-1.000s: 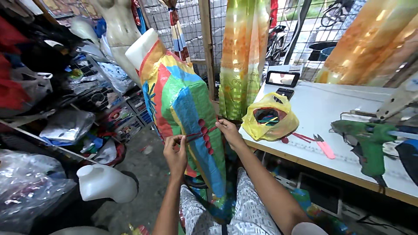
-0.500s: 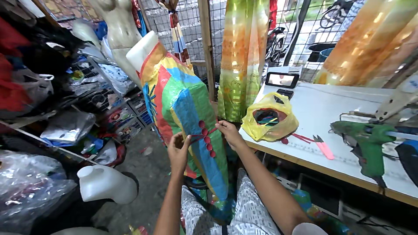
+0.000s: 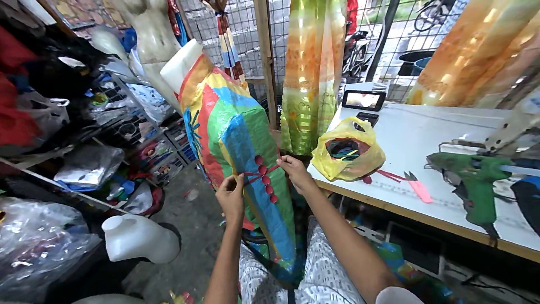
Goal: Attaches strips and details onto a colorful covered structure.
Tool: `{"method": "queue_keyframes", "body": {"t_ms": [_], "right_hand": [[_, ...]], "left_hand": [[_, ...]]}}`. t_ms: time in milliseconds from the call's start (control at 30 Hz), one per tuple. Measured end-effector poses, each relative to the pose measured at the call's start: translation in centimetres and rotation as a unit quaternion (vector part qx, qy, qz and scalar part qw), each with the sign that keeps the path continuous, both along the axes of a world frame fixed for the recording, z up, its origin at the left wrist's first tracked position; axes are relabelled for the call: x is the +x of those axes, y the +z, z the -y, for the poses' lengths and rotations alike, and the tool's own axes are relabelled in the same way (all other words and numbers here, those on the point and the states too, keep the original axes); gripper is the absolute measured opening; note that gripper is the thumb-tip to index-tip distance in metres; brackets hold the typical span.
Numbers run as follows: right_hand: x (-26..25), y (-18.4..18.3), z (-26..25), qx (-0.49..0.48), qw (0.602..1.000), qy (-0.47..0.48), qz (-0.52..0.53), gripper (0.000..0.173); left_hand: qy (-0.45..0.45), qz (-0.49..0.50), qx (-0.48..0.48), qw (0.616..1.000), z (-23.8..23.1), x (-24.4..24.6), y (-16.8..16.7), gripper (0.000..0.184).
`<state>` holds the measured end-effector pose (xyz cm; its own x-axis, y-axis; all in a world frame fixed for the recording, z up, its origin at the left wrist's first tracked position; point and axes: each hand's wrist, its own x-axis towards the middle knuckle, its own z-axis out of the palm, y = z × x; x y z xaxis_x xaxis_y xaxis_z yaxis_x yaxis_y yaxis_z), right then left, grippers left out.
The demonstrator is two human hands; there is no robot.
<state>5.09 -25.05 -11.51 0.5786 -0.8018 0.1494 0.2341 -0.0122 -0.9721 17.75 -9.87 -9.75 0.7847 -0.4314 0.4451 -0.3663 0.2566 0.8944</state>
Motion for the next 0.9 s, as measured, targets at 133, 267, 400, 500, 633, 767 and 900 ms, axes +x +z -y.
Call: {"method": "queue_keyframes", "body": {"t_ms": [133, 267, 400, 500, 633, 767, 900], "right_hand": [[-0.4, 0.0, 0.0, -0.004, 1.000, 0.005, 0.002, 0.022], [-0.4, 0.1, 0.0, -0.005, 1.000, 0.014, 0.008, 0.022], [-0.3, 0.1, -0.1, -0.003, 1.000, 0.009, 0.004, 0.022], [-0.5, 0.1, -0.1, -0.009, 1.000, 0.000, -0.001, 0.023], [-1.4, 0.1, -0.2, -0.005, 1.000, -0.006, -0.015, 0.024], [-2.8, -0.2, -0.7, -0.015, 0.999, -0.012, -0.043, 0.024], [-4.3, -1.1, -1.6, -0.017, 0.997, -0.048, -0.055, 0.022]], "left_hand": [[-0.013, -0.002, 0.004, 1.000, 0.1, -0.3, 0.0, 0.014], [-0.002, 0.013, 0.004, 1.000, 0.3, 0.0, 0.0, 0.008], [0.007, 0.029, 0.008, 1.000, 0.4, 0.0, 0.3, 0.008], [-0.024, 0.041, 0.011, 0.999, -0.3, -0.2, -0.1, 0.011], [-0.081, -0.038, -0.038, 0.995, -4.7, 0.0, -0.9, 0.048], [-0.005, -0.207, -0.134, 0.969, -10.6, 0.5, -2.9, 0.027], [0.127, -0.265, -0.088, 0.952, -16.1, 1.3, -5.9, 0.028]]}}
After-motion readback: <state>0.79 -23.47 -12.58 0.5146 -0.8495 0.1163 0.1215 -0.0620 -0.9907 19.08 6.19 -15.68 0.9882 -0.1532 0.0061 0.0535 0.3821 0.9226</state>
